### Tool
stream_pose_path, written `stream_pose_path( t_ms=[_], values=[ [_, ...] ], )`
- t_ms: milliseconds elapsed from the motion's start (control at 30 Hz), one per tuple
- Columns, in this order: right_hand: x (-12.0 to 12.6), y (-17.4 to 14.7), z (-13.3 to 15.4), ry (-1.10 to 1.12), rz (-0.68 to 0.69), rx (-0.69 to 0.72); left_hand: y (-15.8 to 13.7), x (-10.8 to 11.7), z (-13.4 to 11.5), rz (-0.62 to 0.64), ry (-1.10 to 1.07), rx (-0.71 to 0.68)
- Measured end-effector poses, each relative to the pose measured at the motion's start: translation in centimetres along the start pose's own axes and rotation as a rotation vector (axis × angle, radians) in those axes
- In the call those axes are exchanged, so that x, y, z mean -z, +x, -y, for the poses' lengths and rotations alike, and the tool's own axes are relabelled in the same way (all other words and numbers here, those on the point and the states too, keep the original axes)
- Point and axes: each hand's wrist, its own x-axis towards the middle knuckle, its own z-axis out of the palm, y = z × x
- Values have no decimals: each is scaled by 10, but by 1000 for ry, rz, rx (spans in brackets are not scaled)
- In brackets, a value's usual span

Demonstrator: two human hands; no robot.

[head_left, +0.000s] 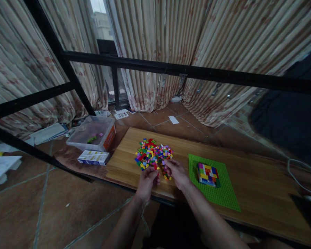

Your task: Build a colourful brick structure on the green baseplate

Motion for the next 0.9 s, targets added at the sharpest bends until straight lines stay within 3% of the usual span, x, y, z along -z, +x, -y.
stream_pose_path(
  t_ms=[167, 267, 400, 533, 733, 833, 900],
  values=[
    [6, 9, -3, -617, -53, 298, 7, -1, -2, 11, 39, -48],
    [6, 8, -2, -781, -70, 372, 10, -1, 0, 3, 68, -64],
    [5, -3, -2, -631, -32, 364, 10, -2, 1, 1, 98, -76],
    [2, -15, -7, -398, 102, 267, 6, -4, 2, 58, 120, -95],
    [0, -22, -8, -182, 164, 143, -2, 0, 1, 126, 103, -54],
    [2, -16, -8, -202, 173, 132, -4, 6, 1, 134, 58, -36],
    [6, -9, -8, -344, 119, 213, -5, 13, -1, 108, 46, -45]
  ],
)
